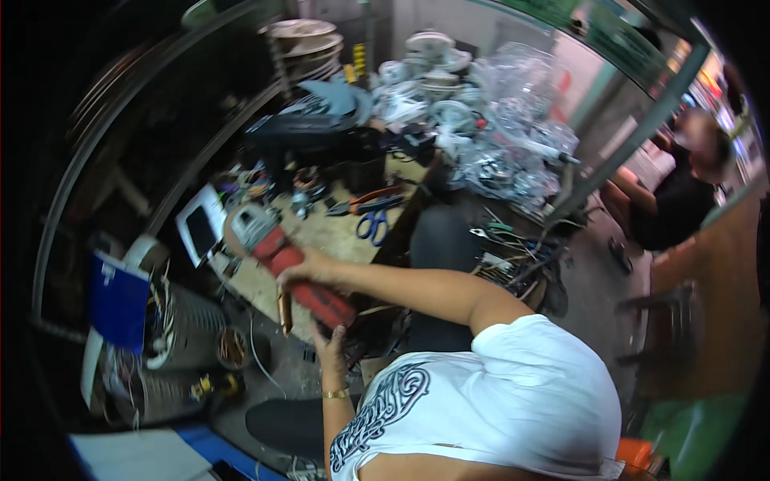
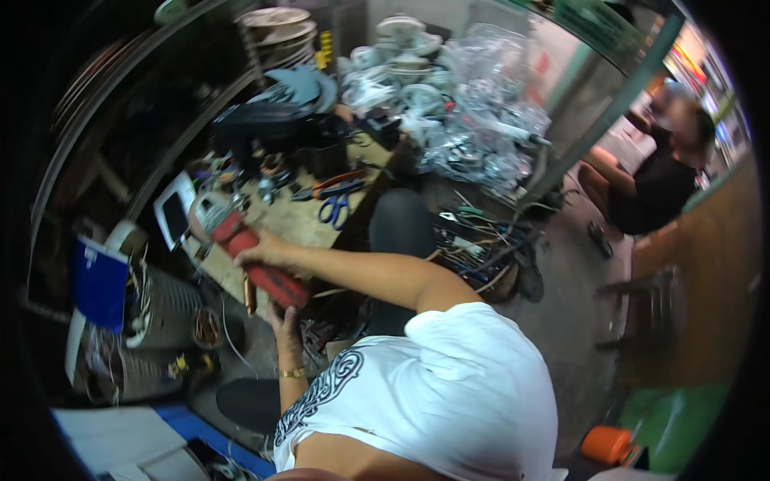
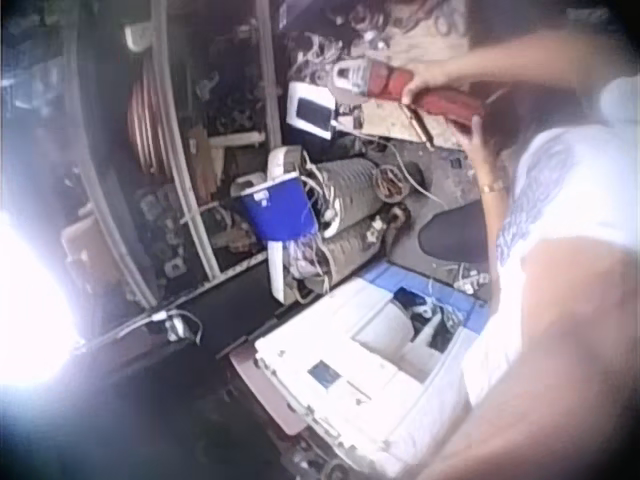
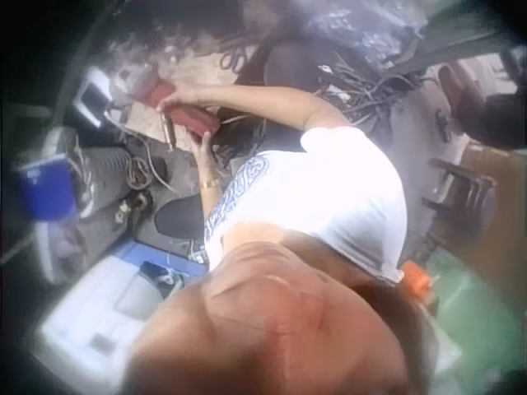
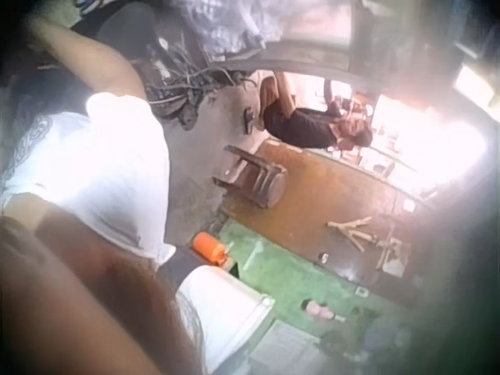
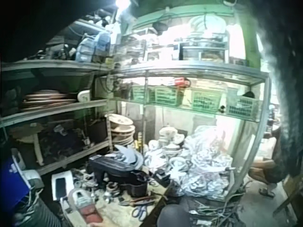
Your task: The person uses an angle grinder to smooth the end of a copper pipe and then uses a pipe cutter to trim the piece. They then handle an electrical component and plug a wire into a power strip.
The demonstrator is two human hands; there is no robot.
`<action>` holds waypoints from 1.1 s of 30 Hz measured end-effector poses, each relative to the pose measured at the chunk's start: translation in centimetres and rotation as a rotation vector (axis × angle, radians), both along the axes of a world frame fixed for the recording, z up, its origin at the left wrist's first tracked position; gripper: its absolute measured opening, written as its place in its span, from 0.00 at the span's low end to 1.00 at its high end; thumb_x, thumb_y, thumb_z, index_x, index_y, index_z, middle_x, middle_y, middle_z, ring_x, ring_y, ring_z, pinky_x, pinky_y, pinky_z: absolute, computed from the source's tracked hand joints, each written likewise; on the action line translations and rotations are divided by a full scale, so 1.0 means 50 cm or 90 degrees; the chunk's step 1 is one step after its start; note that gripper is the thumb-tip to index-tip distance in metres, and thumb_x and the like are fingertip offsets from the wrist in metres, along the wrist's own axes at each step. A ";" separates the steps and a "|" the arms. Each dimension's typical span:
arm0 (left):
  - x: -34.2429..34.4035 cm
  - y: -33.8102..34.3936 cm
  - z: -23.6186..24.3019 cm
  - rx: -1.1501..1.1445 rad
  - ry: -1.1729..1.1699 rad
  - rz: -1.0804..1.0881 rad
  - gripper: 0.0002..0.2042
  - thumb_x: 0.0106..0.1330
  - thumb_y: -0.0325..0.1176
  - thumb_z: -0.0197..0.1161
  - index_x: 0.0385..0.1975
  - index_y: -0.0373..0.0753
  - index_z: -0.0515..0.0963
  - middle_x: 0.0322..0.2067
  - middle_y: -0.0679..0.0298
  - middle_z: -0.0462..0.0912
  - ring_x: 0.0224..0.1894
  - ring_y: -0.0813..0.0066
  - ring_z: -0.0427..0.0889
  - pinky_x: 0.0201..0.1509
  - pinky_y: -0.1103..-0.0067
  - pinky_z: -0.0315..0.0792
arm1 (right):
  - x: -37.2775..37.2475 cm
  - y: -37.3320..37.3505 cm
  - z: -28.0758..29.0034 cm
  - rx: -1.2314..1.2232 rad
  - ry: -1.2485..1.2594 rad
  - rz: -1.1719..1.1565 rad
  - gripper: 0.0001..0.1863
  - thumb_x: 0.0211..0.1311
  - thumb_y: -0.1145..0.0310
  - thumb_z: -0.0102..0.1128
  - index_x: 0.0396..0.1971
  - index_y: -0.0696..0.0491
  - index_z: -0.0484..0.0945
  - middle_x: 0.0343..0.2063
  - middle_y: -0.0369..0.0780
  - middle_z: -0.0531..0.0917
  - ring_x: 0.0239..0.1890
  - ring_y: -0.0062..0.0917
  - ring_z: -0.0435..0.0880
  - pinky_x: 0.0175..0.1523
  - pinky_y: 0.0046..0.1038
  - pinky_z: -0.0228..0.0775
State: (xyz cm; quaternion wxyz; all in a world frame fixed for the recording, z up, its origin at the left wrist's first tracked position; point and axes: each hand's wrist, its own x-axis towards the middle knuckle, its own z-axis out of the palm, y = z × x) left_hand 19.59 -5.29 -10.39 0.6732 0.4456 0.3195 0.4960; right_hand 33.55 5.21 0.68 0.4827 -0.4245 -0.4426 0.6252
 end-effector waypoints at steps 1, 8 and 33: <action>0.033 0.002 0.010 0.005 0.032 0.016 0.39 0.61 0.35 0.73 0.69 0.35 0.59 0.59 0.57 0.71 0.60 0.65 0.72 0.65 0.69 0.67 | 0.010 0.002 -0.034 0.008 0.010 -0.036 0.39 0.42 0.61 0.78 0.57 0.55 0.71 0.40 0.40 0.81 0.41 0.27 0.81 0.50 0.32 0.76; 0.059 0.002 0.019 -0.045 0.055 0.073 0.35 0.61 0.26 0.70 0.67 0.36 0.59 0.56 0.59 0.73 0.56 0.67 0.75 0.60 0.70 0.71 | 0.008 -0.034 -0.021 0.045 -0.036 -0.006 0.35 0.41 0.61 0.82 0.50 0.58 0.76 0.42 0.40 0.83 0.45 0.26 0.81 0.53 0.30 0.74; 0.071 0.017 0.026 0.080 0.090 0.149 0.33 0.59 0.25 0.71 0.64 0.33 0.63 0.52 0.60 0.75 0.51 0.71 0.76 0.57 0.74 0.73 | 0.013 -0.013 -0.039 0.094 0.045 0.060 0.39 0.40 0.57 0.85 0.51 0.57 0.75 0.40 0.38 0.82 0.42 0.24 0.81 0.50 0.29 0.75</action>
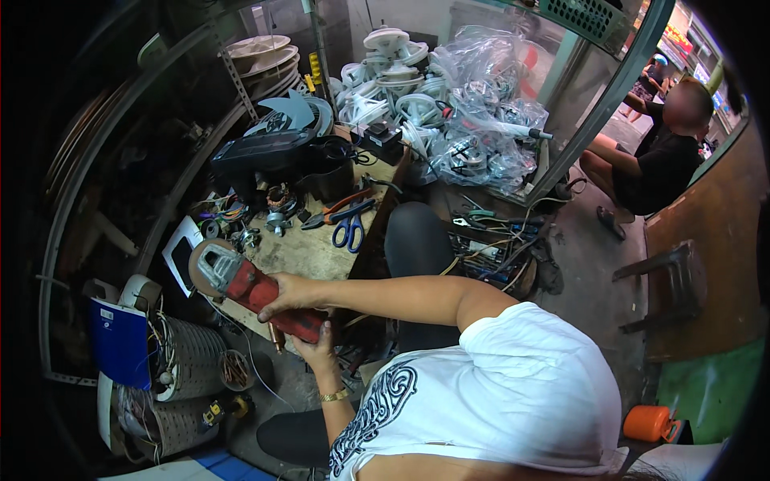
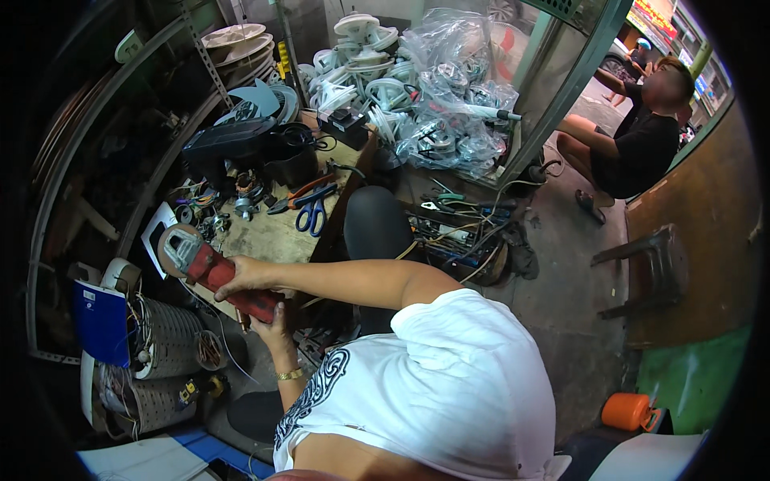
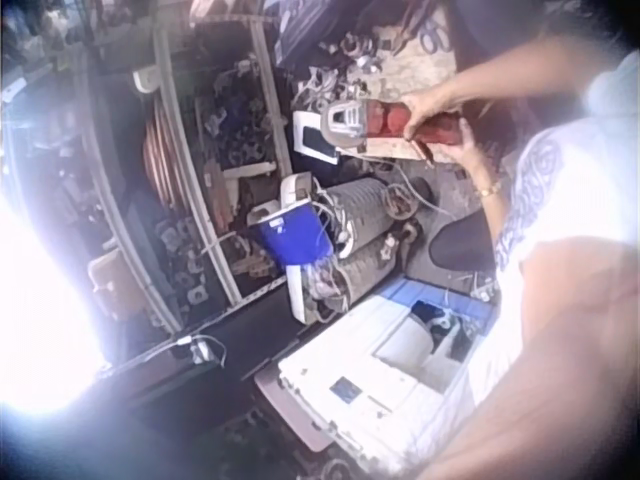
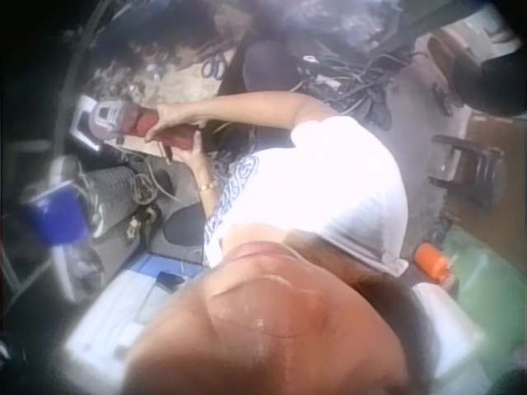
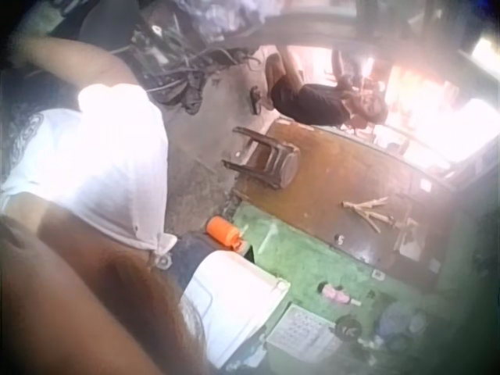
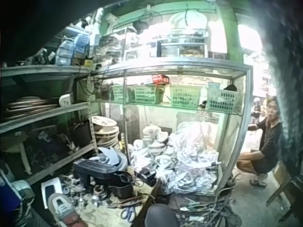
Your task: The person uses an angle grinder to smooth the end of a copper pipe and then uses a pipe cutter to trim the piece. They then handle an electrical component and plug a wire into a power strip.
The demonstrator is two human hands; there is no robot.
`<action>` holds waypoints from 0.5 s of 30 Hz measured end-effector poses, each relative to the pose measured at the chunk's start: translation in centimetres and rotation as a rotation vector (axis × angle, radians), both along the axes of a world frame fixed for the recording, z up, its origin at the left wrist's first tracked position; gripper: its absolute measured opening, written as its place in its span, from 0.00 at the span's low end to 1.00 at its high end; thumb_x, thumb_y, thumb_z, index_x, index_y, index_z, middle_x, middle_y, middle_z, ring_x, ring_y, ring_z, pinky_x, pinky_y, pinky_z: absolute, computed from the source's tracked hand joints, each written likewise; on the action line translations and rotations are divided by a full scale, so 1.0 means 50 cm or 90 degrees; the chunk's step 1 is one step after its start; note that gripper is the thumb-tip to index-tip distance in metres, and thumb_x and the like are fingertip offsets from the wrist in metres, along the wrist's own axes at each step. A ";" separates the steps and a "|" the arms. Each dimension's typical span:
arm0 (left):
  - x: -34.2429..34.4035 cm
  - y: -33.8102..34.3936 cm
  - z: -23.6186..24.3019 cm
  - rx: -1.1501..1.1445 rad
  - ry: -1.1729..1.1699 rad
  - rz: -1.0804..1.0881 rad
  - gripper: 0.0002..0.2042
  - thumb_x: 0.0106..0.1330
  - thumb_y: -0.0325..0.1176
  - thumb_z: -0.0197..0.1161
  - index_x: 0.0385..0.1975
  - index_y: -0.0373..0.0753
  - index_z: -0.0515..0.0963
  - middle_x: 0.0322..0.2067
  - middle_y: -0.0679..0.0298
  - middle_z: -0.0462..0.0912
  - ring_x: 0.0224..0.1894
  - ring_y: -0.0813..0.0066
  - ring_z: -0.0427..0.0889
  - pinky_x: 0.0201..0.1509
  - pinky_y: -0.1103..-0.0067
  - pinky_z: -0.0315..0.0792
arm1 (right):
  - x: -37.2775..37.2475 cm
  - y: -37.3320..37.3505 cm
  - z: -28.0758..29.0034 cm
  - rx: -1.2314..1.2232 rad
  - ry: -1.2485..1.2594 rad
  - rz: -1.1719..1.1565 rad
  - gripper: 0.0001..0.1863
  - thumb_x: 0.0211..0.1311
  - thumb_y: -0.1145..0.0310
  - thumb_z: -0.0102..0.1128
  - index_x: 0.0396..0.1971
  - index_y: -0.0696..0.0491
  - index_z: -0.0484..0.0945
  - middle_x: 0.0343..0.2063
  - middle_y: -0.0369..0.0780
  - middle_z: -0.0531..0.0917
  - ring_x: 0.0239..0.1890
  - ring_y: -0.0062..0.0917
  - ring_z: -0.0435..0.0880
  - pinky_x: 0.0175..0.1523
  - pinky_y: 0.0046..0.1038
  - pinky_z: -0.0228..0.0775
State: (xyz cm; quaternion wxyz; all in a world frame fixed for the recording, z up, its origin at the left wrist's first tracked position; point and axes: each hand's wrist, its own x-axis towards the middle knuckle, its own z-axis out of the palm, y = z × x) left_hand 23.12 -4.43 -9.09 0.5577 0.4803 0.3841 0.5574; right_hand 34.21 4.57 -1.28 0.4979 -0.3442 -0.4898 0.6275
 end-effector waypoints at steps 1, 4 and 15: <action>-0.004 0.001 -0.002 -0.001 0.015 -0.001 0.34 0.59 0.25 0.72 0.65 0.33 0.62 0.53 0.60 0.74 0.52 0.71 0.76 0.58 0.74 0.73 | 0.003 -0.001 0.001 0.004 -0.002 0.011 0.39 0.40 0.57 0.85 0.51 0.57 0.75 0.40 0.38 0.82 0.42 0.24 0.81 0.50 0.29 0.75; -0.006 0.001 -0.009 -0.019 0.012 -0.008 0.37 0.58 0.25 0.72 0.66 0.33 0.60 0.55 0.58 0.72 0.54 0.70 0.75 0.60 0.73 0.72 | 0.004 -0.004 0.003 -0.020 -0.024 0.015 0.38 0.39 0.61 0.84 0.52 0.57 0.74 0.41 0.38 0.82 0.42 0.24 0.81 0.51 0.29 0.76; 0.003 -0.001 0.016 -0.011 0.001 -0.014 0.40 0.56 0.24 0.74 0.67 0.33 0.57 0.57 0.59 0.70 0.57 0.69 0.72 0.64 0.72 0.67 | 0.012 -0.012 0.012 -0.048 -0.013 0.008 0.37 0.41 0.68 0.82 0.54 0.58 0.72 0.44 0.38 0.82 0.46 0.23 0.80 0.54 0.30 0.75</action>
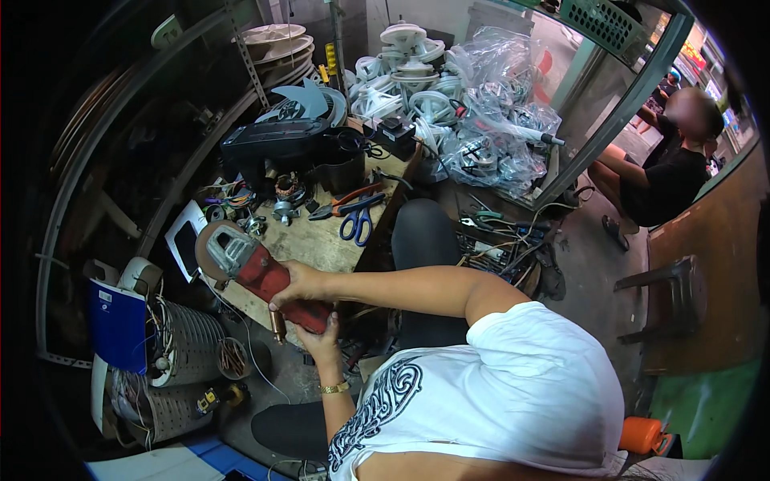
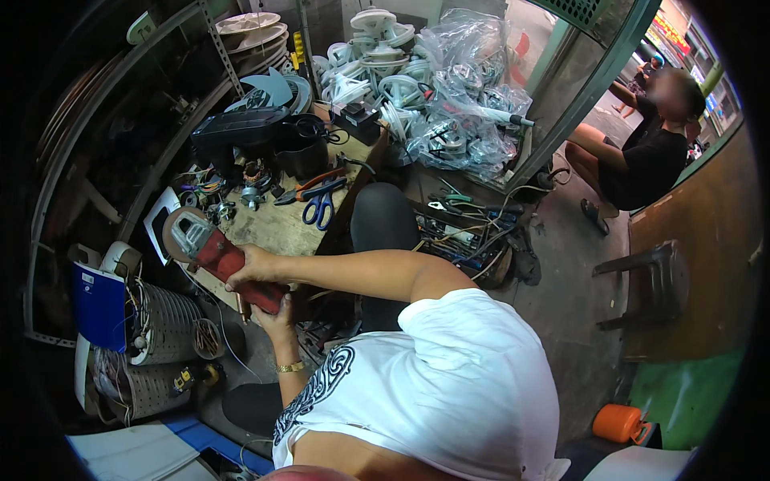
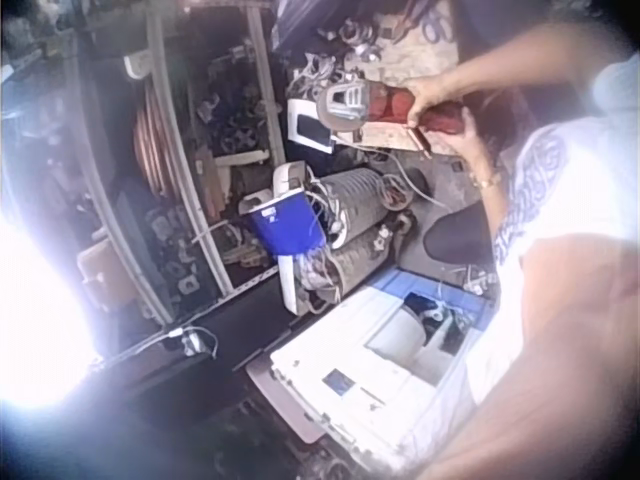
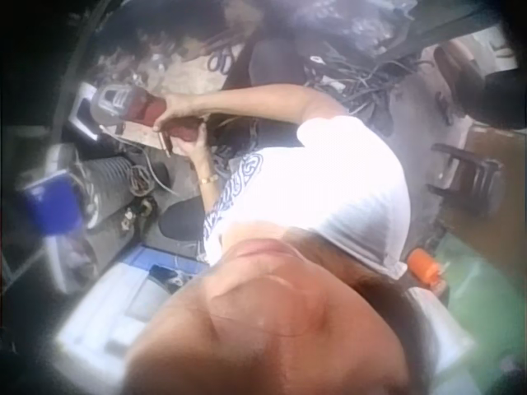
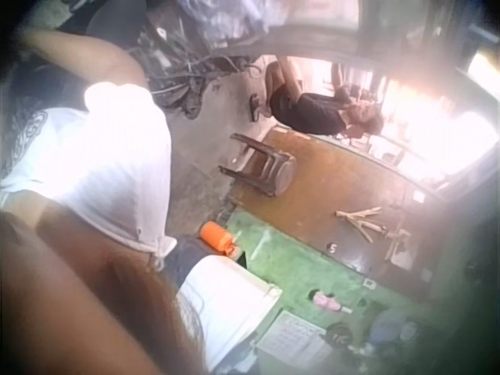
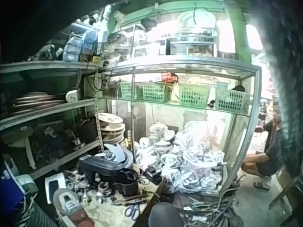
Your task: The person uses an angle grinder to smooth the end of a copper pipe and then uses a pipe cutter to trim the piece. They then handle an electrical component and plug a wire into a power strip.
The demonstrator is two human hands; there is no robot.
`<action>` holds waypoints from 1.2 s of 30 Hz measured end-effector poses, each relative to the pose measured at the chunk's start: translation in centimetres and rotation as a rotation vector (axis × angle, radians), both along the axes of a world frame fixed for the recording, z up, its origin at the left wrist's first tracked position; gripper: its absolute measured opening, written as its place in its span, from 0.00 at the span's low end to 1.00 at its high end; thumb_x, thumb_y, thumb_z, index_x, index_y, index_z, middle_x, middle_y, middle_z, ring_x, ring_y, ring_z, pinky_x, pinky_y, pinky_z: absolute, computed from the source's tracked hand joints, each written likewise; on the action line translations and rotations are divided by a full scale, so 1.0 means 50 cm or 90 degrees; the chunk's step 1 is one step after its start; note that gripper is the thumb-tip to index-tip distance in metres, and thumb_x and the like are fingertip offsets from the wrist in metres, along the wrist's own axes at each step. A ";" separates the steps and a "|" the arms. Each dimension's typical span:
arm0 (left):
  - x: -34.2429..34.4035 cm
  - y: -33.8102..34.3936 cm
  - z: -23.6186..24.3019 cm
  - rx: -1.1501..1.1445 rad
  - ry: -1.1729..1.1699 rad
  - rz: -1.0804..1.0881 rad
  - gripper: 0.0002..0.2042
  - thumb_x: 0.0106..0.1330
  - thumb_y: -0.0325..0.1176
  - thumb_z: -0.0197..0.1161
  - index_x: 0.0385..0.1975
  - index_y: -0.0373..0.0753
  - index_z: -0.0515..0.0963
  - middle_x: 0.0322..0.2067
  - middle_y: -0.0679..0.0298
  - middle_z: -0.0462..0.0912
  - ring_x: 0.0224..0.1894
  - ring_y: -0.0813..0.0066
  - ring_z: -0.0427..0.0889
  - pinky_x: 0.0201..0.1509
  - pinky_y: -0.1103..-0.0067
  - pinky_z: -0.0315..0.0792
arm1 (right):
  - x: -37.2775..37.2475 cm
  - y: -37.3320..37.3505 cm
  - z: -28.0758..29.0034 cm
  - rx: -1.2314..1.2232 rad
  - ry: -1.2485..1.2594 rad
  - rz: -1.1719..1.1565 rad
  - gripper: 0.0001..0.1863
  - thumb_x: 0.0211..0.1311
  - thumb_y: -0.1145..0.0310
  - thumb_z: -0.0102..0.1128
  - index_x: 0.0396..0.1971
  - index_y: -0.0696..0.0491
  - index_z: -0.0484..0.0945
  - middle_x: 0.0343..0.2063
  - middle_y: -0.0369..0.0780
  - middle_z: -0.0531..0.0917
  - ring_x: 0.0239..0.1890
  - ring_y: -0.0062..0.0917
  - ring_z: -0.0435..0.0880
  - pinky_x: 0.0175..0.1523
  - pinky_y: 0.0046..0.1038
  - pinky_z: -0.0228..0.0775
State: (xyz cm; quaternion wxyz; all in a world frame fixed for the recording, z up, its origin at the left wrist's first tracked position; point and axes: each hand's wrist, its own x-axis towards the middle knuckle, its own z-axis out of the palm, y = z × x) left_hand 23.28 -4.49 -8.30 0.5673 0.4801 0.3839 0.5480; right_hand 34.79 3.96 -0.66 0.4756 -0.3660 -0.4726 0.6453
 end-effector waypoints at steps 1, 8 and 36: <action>0.004 0.000 -0.001 0.001 -0.001 -0.001 0.40 0.56 0.24 0.74 0.67 0.33 0.57 0.57 0.59 0.70 0.57 0.69 0.72 0.64 0.72 0.67 | 0.003 0.001 -0.003 0.007 -0.004 -0.008 0.37 0.41 0.68 0.82 0.54 0.57 0.72 0.44 0.38 0.82 0.46 0.23 0.80 0.54 0.30 0.75; -0.012 -0.002 -0.031 -0.042 0.007 0.006 0.39 0.57 0.24 0.72 0.67 0.35 0.58 0.57 0.59 0.71 0.56 0.69 0.74 0.63 0.72 0.69 | -0.017 -0.005 -0.013 0.004 0.014 -0.044 0.38 0.40 0.69 0.81 0.55 0.57 0.73 0.45 0.38 0.81 0.48 0.24 0.79 0.56 0.30 0.72; -0.028 0.021 -0.002 -0.068 -0.026 -0.049 0.33 0.54 0.30 0.78 0.58 0.34 0.67 0.48 0.63 0.79 0.49 0.74 0.79 0.58 0.75 0.72 | -0.028 0.006 0.002 -0.056 -0.005 -0.040 0.27 0.47 0.67 0.75 0.48 0.55 0.73 0.34 0.37 0.80 0.32 0.25 0.82 0.40 0.31 0.80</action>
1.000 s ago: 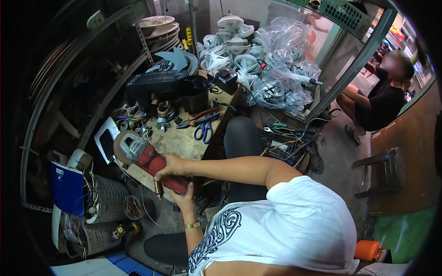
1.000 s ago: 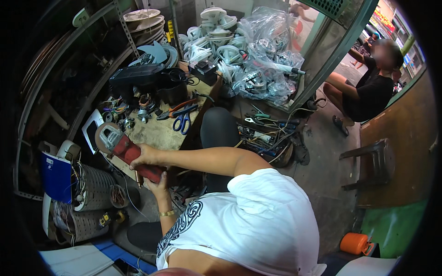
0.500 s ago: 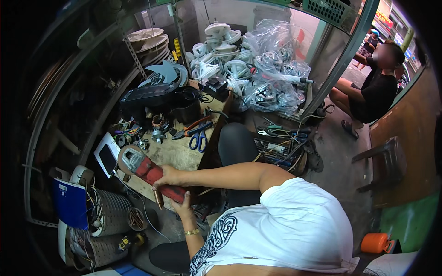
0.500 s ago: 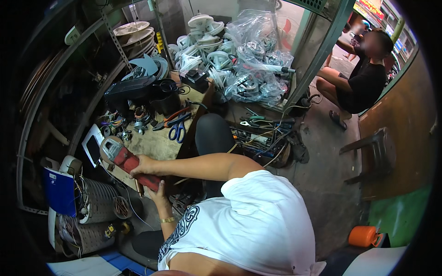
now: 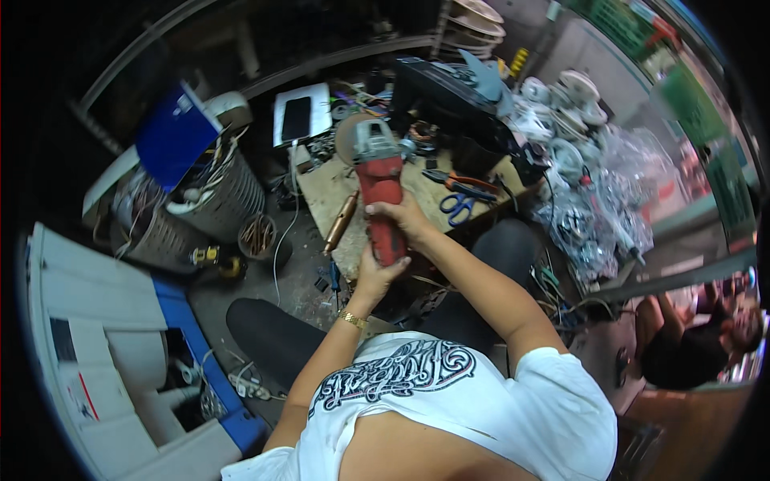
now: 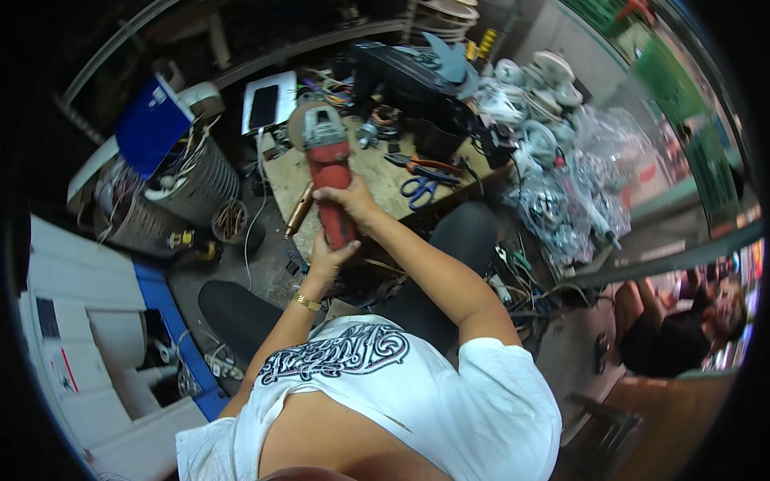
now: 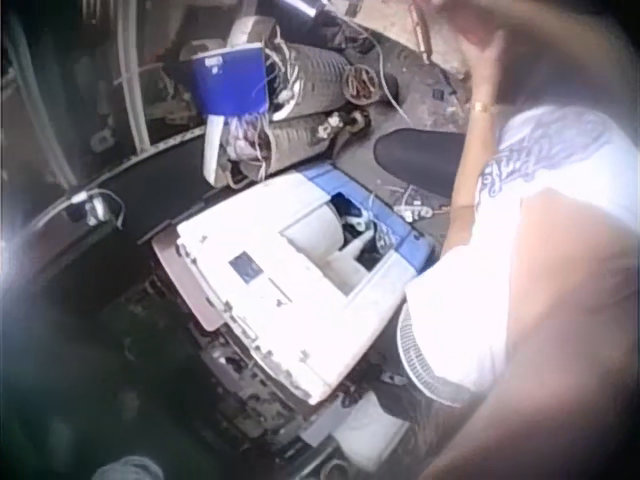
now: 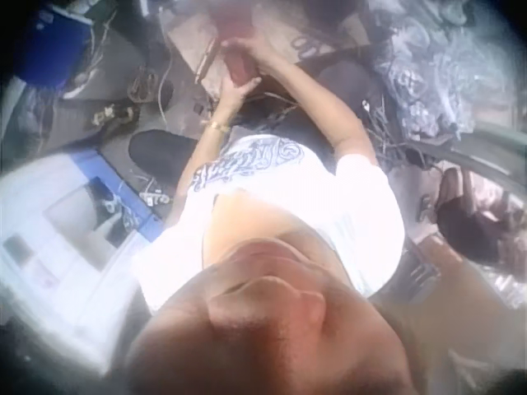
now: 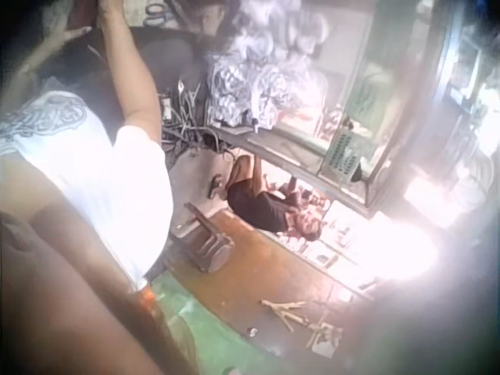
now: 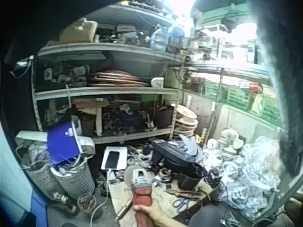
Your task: The person uses an angle grinder to smooth the end of a copper pipe and then uses a pipe cutter to trim the piece. They then handle an electrical component and plug a wire into a power strip.
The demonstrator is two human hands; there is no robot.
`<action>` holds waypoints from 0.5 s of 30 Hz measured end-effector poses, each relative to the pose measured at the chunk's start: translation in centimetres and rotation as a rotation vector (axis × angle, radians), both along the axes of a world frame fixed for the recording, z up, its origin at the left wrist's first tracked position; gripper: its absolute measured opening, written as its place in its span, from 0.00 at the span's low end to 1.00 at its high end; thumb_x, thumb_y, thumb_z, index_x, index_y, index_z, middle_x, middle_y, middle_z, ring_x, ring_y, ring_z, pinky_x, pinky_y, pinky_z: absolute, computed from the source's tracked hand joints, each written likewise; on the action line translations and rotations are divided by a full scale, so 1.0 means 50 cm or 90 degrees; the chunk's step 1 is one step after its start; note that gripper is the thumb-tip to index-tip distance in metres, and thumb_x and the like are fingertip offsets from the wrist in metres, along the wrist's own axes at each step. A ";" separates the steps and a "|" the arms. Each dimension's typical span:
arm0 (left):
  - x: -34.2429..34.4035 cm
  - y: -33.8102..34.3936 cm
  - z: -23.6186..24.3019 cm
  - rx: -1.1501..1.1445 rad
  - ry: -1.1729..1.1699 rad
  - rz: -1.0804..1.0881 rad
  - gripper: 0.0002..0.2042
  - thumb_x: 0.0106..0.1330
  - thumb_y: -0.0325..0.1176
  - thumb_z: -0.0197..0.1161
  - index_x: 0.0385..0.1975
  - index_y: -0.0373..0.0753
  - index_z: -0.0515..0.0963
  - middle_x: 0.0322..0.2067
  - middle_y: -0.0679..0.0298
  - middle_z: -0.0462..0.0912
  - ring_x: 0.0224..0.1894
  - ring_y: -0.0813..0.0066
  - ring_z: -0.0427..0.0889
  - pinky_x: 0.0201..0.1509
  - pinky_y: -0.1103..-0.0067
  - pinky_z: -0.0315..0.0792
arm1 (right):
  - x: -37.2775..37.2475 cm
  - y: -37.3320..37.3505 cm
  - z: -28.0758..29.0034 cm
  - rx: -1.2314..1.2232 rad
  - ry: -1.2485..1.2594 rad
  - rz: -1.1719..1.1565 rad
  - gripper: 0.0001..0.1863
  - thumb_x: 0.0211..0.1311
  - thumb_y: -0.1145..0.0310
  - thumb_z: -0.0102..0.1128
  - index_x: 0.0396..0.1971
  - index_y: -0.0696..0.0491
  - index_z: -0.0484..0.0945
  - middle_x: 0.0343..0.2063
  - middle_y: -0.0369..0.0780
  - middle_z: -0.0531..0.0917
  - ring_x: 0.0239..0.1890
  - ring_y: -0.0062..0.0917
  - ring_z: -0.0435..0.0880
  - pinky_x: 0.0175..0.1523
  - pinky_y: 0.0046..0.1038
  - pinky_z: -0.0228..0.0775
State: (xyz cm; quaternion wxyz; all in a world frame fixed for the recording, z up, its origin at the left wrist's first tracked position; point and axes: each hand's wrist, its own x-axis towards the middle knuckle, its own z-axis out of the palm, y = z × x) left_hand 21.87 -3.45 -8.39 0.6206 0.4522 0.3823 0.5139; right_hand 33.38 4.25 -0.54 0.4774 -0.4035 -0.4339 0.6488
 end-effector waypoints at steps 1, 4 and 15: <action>0.003 -0.001 0.008 -0.007 0.005 -0.001 0.33 0.53 0.30 0.78 0.58 0.34 0.67 0.49 0.62 0.78 0.50 0.74 0.79 0.58 0.75 0.72 | 0.005 0.000 0.001 0.005 -0.009 0.000 0.28 0.47 0.67 0.74 0.48 0.55 0.72 0.35 0.38 0.80 0.33 0.25 0.82 0.41 0.31 0.80; 0.004 -0.008 0.017 -0.008 0.005 0.003 0.34 0.52 0.30 0.78 0.57 0.33 0.67 0.49 0.61 0.78 0.50 0.74 0.79 0.58 0.75 0.73 | 0.003 -0.005 0.014 -0.013 0.004 -0.003 0.28 0.48 0.68 0.75 0.50 0.55 0.73 0.37 0.37 0.81 0.35 0.24 0.83 0.43 0.29 0.79; 0.005 -0.006 0.012 0.023 -0.006 -0.010 0.35 0.53 0.30 0.78 0.58 0.33 0.65 0.52 0.60 0.76 0.53 0.74 0.76 0.61 0.74 0.71 | 0.013 0.000 0.000 -0.060 0.003 0.076 0.28 0.48 0.64 0.71 0.48 0.57 0.72 0.33 0.39 0.81 0.34 0.26 0.83 0.41 0.31 0.80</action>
